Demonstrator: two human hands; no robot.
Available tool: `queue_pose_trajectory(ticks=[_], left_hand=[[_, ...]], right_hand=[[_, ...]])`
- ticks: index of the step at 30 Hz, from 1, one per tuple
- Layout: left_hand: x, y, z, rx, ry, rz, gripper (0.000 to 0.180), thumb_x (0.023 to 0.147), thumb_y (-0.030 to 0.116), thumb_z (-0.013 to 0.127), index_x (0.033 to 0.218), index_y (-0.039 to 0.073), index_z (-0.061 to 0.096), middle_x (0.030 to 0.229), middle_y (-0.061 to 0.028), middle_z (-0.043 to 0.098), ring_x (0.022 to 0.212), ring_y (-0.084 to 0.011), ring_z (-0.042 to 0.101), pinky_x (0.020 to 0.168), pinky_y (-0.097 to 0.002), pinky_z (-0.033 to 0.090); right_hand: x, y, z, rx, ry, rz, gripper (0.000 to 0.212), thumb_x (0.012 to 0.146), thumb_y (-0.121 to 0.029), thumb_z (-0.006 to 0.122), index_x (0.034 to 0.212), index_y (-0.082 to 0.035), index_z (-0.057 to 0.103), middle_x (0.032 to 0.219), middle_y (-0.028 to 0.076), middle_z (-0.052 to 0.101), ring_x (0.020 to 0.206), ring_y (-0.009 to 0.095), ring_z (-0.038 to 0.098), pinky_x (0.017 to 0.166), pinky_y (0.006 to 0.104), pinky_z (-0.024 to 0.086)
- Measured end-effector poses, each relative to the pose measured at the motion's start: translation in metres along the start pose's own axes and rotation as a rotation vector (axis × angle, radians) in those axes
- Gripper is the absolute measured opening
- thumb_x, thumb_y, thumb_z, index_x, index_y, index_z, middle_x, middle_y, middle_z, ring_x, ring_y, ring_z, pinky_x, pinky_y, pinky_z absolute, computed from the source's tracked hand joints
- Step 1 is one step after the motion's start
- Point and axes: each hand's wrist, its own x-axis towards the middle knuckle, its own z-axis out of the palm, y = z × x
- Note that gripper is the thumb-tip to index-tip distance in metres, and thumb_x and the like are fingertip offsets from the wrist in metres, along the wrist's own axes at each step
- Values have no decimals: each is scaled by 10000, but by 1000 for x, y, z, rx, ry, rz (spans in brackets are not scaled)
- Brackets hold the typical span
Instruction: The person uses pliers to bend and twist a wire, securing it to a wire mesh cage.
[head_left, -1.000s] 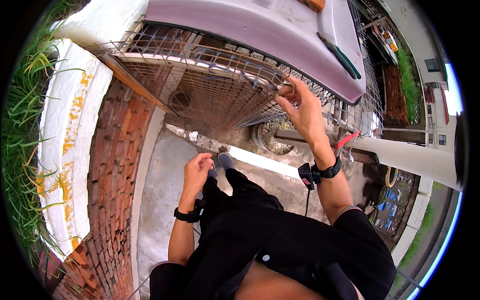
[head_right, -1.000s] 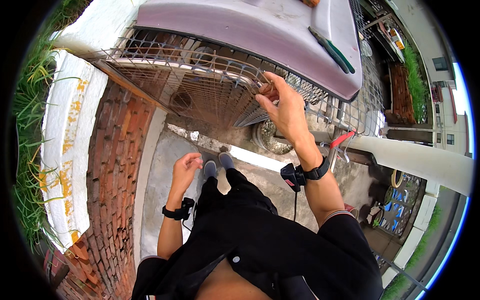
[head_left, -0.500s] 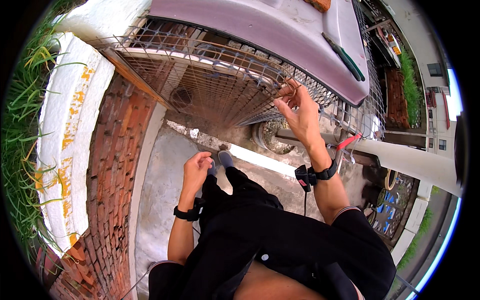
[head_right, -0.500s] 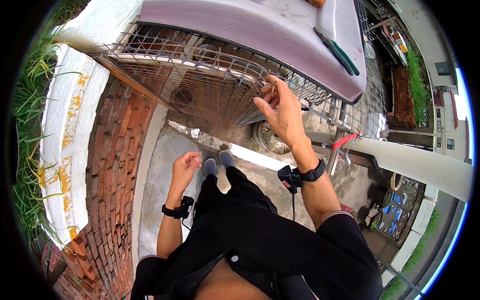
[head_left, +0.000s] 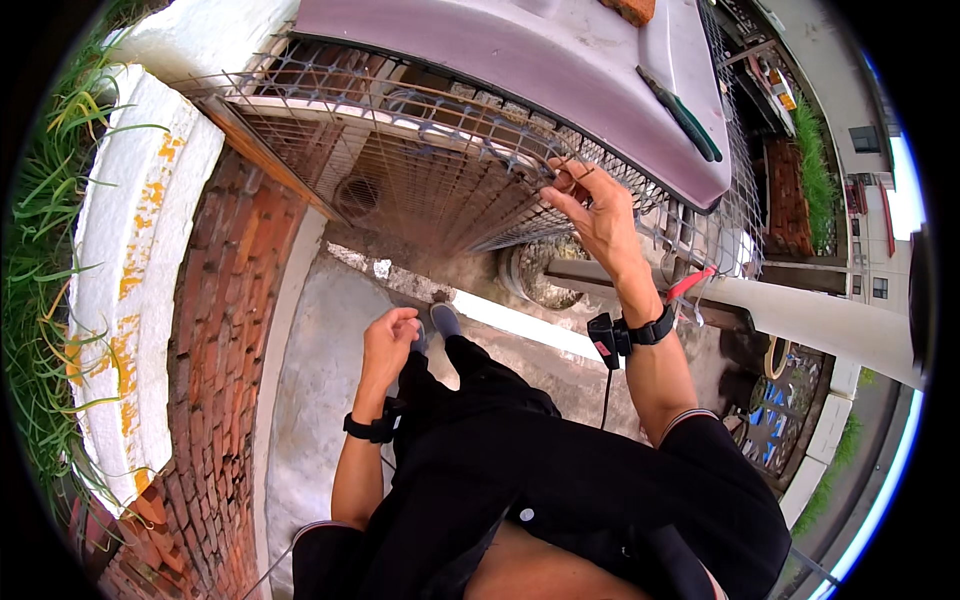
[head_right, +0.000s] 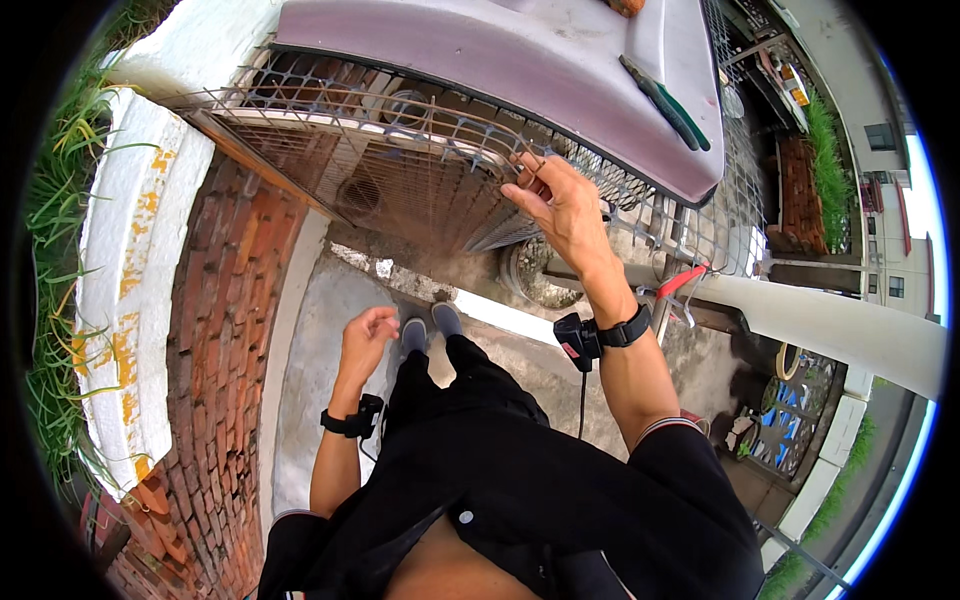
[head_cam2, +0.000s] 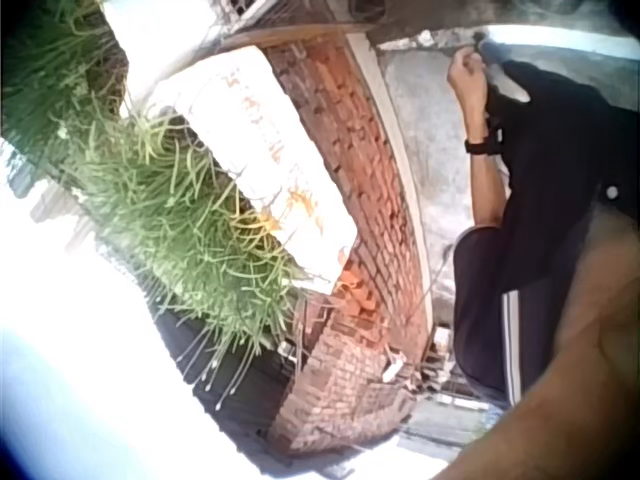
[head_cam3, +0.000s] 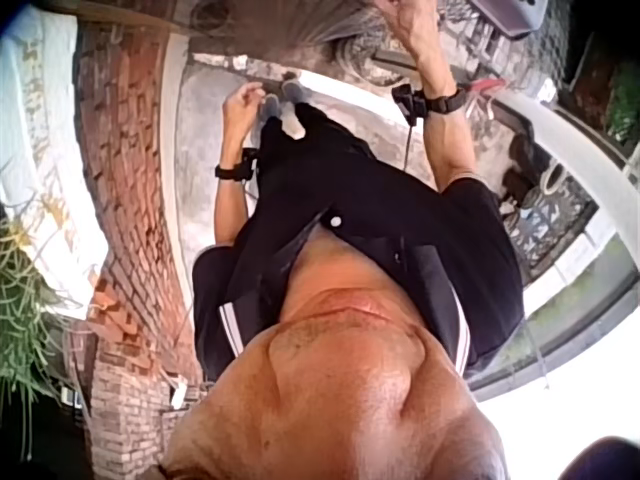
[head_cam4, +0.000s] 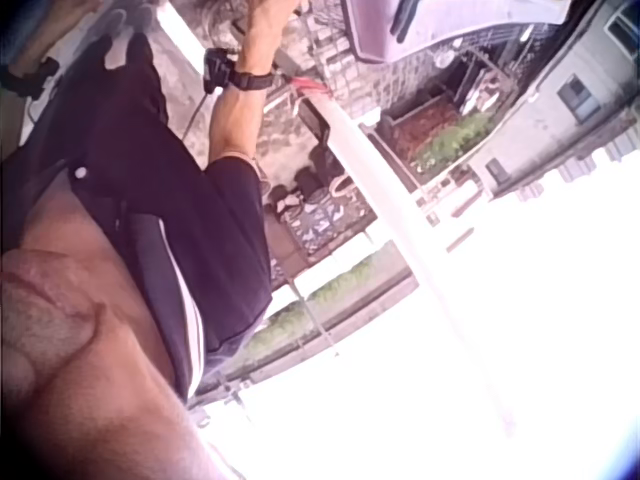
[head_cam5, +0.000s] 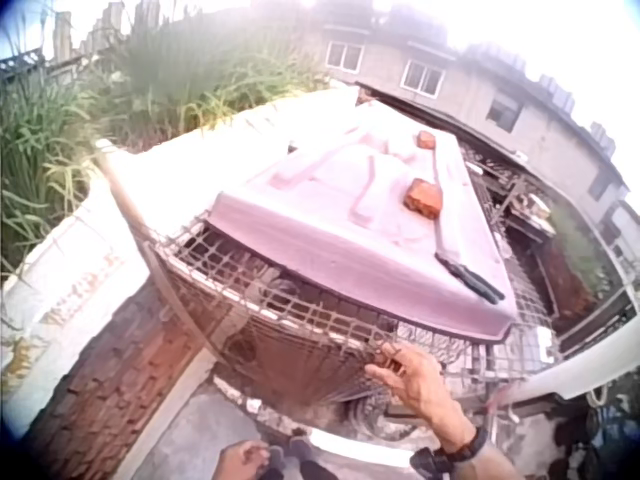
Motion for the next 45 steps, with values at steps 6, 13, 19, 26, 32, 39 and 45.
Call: queue_pose_trajectory(ticks=[6,13,19,26,32,39,45], left_hand=[[0,-1,-2,11,-30,-3,260,950,93,613,1166,-48,650,957,-98,712,784,-119,659,752,-261,512],[-8,-3,1,-14,21,1,241,907,65,617,1114,-43,676,862,-71,707,747,-116,657,705,-269,531],[-17,-10,-3,-11,40,14,248,908,76,619,1118,-44,674,872,-81,711,745,-122,658,708,-278,533],[-26,-9,-9,22,42,10,256,910,71,614,1128,-50,673,893,-86,719,746,-127,664,709,-278,536],[-25,-15,-11,5,49,20,263,914,68,606,1138,-53,672,897,-84,720,740,-130,666,708,-275,538],[-24,-23,-14,-5,48,27,272,914,63,597,1150,-51,669,891,-84,717,739,-129,665,711,-274,537],[-22,-22,-15,-28,45,11,275,914,62,593,1153,-52,667,901,-84,714,753,-129,663,719,-274,535]], right_hand=[[0,0,10,-91,23,4,401,848,-169,773,1197,-6,658,809,82,594,676,225,579,632,349,492],[-6,-12,15,-135,102,69,515,833,-214,789,1264,3,610,931,115,632,781,238,605,705,350,510],[-13,-29,0,-55,313,29,443,818,-151,808,1206,-16,642,973,100,645,829,194,610,716,314,512],[1,-37,-6,-43,257,5,144,879,-76,731,997,-2,694,893,77,682,707,140,589,668,267,487],[0,-35,-5,-73,280,-53,112,882,-73,720,955,9,700,849,90,675,677,160,601,652,281,494],[0,-40,-7,-78,275,-11,105,884,-61,712,949,21,700,833,119,665,677,198,628,637,300,500],[-4,-32,-6,-4,245,-39,227,844,-95,765,1026,21,694,870,116,667,718,209,636,663,311,515]])
